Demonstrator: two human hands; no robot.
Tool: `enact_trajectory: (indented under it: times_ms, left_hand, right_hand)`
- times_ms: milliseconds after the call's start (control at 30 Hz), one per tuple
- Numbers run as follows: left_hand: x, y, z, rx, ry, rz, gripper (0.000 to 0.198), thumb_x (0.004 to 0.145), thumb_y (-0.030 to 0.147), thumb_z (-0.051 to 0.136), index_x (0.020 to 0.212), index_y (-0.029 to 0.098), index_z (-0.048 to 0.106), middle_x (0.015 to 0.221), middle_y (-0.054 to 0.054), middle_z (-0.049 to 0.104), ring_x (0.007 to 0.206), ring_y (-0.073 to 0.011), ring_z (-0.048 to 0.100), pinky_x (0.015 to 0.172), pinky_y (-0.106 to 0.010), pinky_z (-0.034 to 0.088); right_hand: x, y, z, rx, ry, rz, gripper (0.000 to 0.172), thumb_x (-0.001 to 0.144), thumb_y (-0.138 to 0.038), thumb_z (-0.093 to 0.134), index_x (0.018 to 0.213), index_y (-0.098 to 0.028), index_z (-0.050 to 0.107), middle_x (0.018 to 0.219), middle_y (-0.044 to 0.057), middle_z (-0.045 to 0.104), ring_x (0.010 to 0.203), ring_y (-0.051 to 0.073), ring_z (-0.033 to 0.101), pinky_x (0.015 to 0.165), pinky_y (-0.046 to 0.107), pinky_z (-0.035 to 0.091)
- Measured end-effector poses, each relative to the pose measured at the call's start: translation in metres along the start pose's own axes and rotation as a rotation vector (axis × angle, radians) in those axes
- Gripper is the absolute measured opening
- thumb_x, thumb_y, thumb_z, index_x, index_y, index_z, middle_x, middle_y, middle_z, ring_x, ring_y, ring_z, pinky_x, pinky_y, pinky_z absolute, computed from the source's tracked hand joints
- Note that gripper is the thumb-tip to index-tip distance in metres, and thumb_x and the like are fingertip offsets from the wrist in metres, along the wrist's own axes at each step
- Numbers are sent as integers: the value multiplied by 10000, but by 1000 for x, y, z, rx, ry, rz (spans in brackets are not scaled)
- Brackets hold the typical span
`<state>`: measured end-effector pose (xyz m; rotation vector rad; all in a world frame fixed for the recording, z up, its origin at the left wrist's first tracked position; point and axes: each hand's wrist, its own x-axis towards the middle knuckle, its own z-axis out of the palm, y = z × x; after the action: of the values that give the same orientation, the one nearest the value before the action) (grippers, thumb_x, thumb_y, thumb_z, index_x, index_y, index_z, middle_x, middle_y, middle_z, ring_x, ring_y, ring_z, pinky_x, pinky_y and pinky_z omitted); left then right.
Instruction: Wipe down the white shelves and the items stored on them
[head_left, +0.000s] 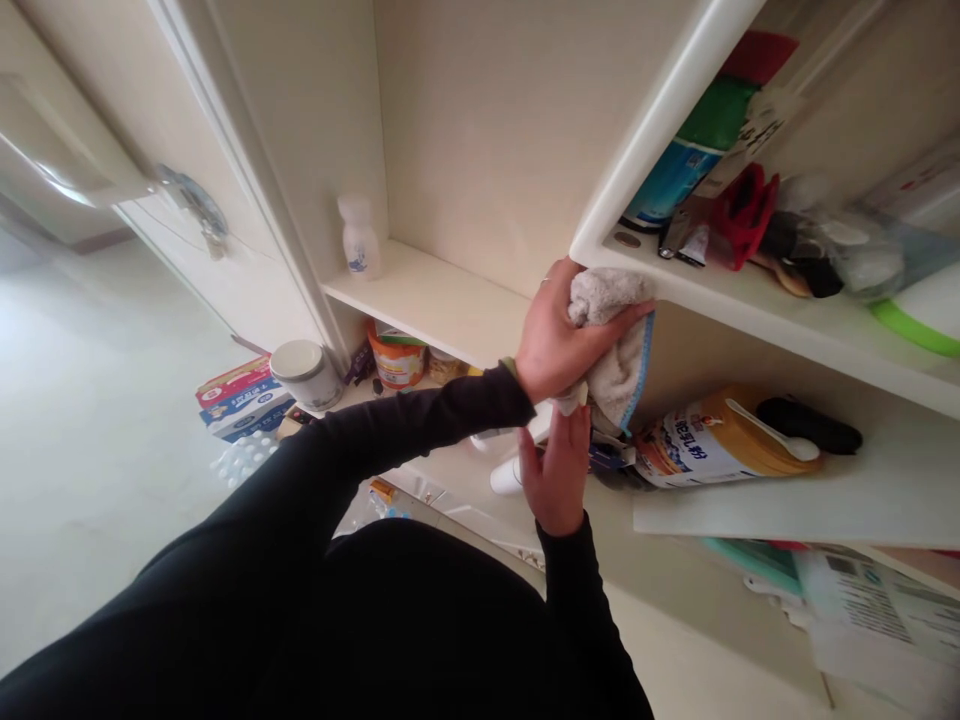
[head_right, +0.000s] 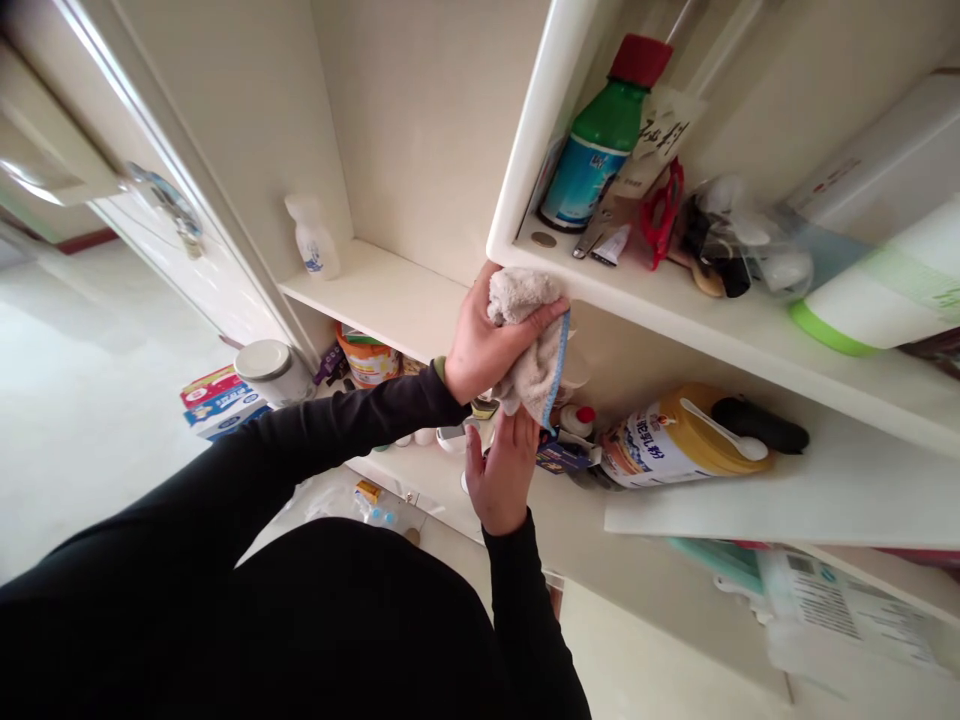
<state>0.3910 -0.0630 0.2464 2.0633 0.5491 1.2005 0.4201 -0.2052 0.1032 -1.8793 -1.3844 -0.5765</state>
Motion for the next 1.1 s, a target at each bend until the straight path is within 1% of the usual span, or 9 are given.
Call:
enact_trajectory:
  times_ms: [167,267,333,500,700,867,933,1000,1100]
  left_hand:
    - [-17,-20,-14,101,-177,-2,300,1084,517,706,1278,307,613,1381,-74,699,1236,-276,659,1071,-475,585]
    - [-35,-41,-26,139,-289,36,353,1012,470,790,1225,267,595,1308,-82,685,1166,-263,685,1056,-441,595]
    - [-43,-47,-32,251,-375,39,366,1001,462,779,1237,239,609,1286,-103,681,1131,-282,698,1021,-442,592]
    - [-51,-41,-34,524,-449,86,371,1039,417,673,1338,196,674,1293,-169,674,1179,-347,660,1036,-480,550]
    - [-57,-37,-47,698,-511,159,325,1029,239,584,1315,264,737,1301,-175,667,1169,-363,622,927,-481,532]
    - [-32,-39,-82,766,-566,126,365,931,218,668,1256,321,797,1219,-140,674,1130,-356,635,907,-477,550]
    - [-10,-42,-85,774,-529,91,348,915,255,700,1240,310,810,1275,-140,674,1190,-364,625,968,-487,560]
    - [14,-48,-74,791,-523,94,325,928,287,700,1231,258,816,1363,-162,668,1278,-385,600,1057,-508,548]
    - [44,-57,-45,851,-642,124,373,946,306,674,1266,162,801,1457,-220,641,1338,-416,575,1113,-540,530]
  right_hand:
    - [4,-1,-11,46,-99,58,631,1114,-523,522,1628,-157,545,1651,265,594,1595,419,533,1282,727,450]
    - [6,2,-21,136,-123,35,672,1124,-429,502,1748,-197,411,1783,217,479,1689,365,435,1347,679,397]
    - [5,5,-29,198,-101,43,642,1128,-376,496,1747,-218,428,1810,197,452,1705,346,418,1358,655,394]
    - [1,11,-47,263,-9,165,507,1126,-394,558,1591,-202,621,1768,206,511,1650,366,505,1332,656,430]
    - [-8,3,-57,312,64,250,434,1121,-399,594,1491,-200,703,1752,192,538,1643,350,517,1321,614,458]
    - [-26,2,-69,309,101,333,409,1105,-421,628,1437,-208,736,1713,184,590,1608,341,563,1303,611,476]
    - [-35,2,-72,307,119,381,403,1101,-431,638,1415,-202,748,1689,187,615,1586,336,587,1295,605,485]
    - [-42,-2,-71,327,134,423,409,1102,-444,641,1409,-197,752,1676,190,628,1575,330,599,1287,593,497]
    - [-50,-12,-64,359,144,472,419,1105,-461,636,1416,-205,752,1688,181,619,1580,329,596,1293,596,498]
